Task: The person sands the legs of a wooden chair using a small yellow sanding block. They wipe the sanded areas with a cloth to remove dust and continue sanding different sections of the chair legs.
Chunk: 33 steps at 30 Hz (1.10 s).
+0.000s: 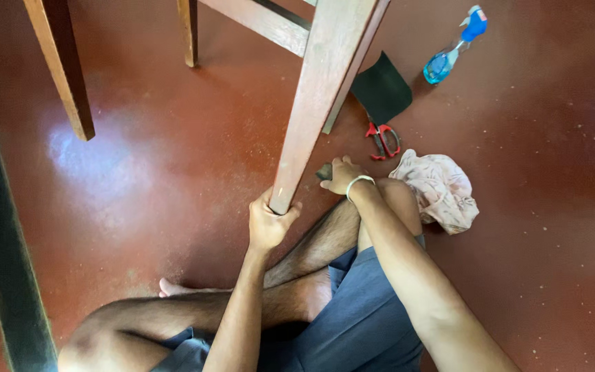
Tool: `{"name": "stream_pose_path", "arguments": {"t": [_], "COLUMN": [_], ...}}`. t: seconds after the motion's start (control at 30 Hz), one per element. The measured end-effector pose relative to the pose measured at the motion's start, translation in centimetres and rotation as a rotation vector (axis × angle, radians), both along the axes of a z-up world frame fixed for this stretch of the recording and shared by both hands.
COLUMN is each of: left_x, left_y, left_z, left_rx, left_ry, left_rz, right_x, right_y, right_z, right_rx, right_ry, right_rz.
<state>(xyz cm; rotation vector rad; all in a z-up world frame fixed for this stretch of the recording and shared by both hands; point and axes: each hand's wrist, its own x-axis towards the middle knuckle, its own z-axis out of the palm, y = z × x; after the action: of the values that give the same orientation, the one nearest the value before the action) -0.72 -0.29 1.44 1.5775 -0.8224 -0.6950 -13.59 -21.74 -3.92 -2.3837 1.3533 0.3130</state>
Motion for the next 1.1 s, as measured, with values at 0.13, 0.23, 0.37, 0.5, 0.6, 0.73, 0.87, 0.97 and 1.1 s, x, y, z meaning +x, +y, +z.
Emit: {"name": "stream_pose_path", "arguments": {"t": [0.13,0.23,0.37,0.5,0.6,0.73,0.87,0.97,1.1], "left_x": [0.0,0.0,0.0,0.0,0.0,0.1,-0.1,-0.1,0.2], "left_y": [0.3,0.5,0.6,0.4,0.6,0.4,0.1,0.4,0.3], "left_z": [-0.3,-0.4,-0.5,-0.8,-1.0,-0.2,1.1,1.7,2.0], "left_rx": [-0.01,-0.028,-0.111,-0.191,-0.105,-0.028,-0.103,-0.153,-0.075], "left_ry": [0.025,0.035,0.043,0.092,0.097,0.032,0.05,0.047,0.025], "left_rz": [-0.016,-0.023,-0.037,-0.05,-0.05,-0.039,-0.035,-0.019,-0.022], "right_x": [1.1,1.4,1.2,1.0,0.6,0.4,0.2,0.4,-1.0], "right_y": [-0.3,-0.6,-0.6,-0.9,-1.1,-1.2,-1.3,0.5,4.4], "right_z": [-2.1,-3.7,-4.4,-4.5,-5.0,-6.0,-5.7,-3.2,1.0], "right_rx": [0.058,0.074,-0.047,-0.023,-0.006,-0.044,-0.166,-0.176,-0.043], "right_ry": [0.113,0.14,0.068,-0.068,-0.092,-0.07,-0.177,-0.36,-0.56], "right_rz": [-0.064,-0.048,-0.006,-0.1,-0.112,-0.046,0.055,0.059,-0.145]}}
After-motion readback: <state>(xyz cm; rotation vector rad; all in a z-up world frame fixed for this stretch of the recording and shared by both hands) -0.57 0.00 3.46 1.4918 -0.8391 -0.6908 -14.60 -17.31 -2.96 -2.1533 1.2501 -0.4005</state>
